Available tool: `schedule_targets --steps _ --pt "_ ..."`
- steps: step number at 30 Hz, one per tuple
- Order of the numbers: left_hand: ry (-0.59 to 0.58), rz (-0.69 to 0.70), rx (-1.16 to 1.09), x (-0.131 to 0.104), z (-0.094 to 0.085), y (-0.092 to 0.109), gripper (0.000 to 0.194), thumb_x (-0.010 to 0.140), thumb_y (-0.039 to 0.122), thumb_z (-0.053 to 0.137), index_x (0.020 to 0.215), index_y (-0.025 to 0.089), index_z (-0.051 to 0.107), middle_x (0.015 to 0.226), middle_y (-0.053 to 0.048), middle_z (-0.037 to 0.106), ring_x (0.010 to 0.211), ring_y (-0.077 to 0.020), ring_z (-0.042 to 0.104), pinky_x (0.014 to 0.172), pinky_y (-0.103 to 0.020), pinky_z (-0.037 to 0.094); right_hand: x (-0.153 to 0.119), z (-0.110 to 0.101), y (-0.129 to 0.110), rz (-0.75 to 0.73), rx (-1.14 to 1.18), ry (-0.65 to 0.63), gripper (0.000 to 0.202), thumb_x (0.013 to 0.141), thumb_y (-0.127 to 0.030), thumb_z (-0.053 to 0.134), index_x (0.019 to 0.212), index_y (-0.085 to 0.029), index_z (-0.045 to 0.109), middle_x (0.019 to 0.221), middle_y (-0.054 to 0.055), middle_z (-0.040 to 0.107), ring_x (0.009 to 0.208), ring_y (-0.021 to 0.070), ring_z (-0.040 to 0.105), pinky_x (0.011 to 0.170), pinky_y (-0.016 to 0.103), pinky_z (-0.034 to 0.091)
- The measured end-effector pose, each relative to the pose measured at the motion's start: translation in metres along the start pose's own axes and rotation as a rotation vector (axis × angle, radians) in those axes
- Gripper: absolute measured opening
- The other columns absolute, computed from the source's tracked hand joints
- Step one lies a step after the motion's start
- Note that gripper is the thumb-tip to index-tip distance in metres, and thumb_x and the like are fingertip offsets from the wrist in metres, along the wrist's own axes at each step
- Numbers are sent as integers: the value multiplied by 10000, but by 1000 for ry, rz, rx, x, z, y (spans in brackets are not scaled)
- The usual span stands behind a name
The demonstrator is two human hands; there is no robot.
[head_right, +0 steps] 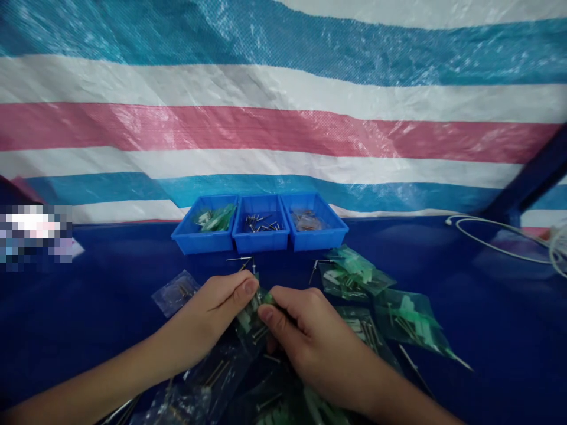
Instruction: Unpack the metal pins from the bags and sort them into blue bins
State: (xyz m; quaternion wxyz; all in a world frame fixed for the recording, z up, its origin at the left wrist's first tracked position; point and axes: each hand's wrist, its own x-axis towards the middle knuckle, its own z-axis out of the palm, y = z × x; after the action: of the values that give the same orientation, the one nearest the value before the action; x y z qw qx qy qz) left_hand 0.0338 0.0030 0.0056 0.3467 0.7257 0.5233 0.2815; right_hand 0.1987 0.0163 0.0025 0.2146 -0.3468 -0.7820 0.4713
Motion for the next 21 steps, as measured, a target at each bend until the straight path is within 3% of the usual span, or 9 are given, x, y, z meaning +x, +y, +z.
schedule_targets --steps 21 --pt "49 33 66 -1 2 0 412 923 431 237 615 186 357 566 40 358 527 -113 354 511 -253 252 0 1 -1 -21 -54 35 333 907 -323 381 612 -179 441 555 -17 477 493 96 405 457 226 292"
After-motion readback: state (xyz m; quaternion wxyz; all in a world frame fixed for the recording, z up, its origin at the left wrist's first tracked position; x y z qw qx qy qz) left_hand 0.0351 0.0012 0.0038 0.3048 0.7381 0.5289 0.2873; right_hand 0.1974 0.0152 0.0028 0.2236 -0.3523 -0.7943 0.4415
